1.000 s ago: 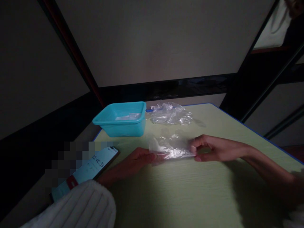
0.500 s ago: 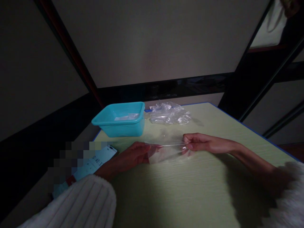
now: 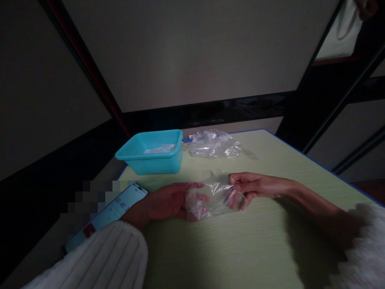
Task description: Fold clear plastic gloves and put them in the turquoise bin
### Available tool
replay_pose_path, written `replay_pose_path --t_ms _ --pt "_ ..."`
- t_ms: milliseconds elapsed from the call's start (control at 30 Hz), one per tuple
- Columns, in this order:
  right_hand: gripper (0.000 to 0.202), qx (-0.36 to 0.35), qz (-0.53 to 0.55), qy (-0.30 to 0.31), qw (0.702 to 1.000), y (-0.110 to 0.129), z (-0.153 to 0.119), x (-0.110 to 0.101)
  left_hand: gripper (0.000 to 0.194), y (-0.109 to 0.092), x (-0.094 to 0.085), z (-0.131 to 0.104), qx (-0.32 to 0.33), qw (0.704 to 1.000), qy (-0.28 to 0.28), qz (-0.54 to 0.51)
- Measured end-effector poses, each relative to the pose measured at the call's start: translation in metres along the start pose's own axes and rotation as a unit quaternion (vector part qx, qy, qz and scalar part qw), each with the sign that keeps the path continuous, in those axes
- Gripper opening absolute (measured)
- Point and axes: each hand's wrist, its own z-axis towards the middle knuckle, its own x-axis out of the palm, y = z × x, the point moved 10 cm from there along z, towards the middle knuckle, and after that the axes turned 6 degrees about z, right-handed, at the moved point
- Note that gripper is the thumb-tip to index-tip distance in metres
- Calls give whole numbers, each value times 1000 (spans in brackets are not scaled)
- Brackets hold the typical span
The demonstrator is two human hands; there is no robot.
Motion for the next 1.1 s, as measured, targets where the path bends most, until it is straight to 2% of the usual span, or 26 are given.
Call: replay_pose_path --t_ms 267,367,500,633,800,933,1100 --pt "35 -38 -27 -79 996 8 2 -13 59 -4 -5 -1 7 999 -43 -2" --pt "51 -61 -23 -104 992 13 2 -18 62 -4 -4 -3 5 998 -58 2" --pt "80 -96 -31 -100 990 17 2 -18 68 -6 -4 -2 22 998 -59 13" --pt "69 -110 -55 -91 988 17 2 -17 75 -11 -7 -2 53 995 -60 51" --pt "55 -107 -82 -90 987 18 3 -16 77 -19 -17 -3 96 986 -99 93" --pt "54 -105 -101 -88 985 19 2 -14 77 -27 -28 -5 142 966 -157 148" --pt "52 -101 -137 -88 981 19 1 -14 95 -37 -44 -12 191 930 -258 181"
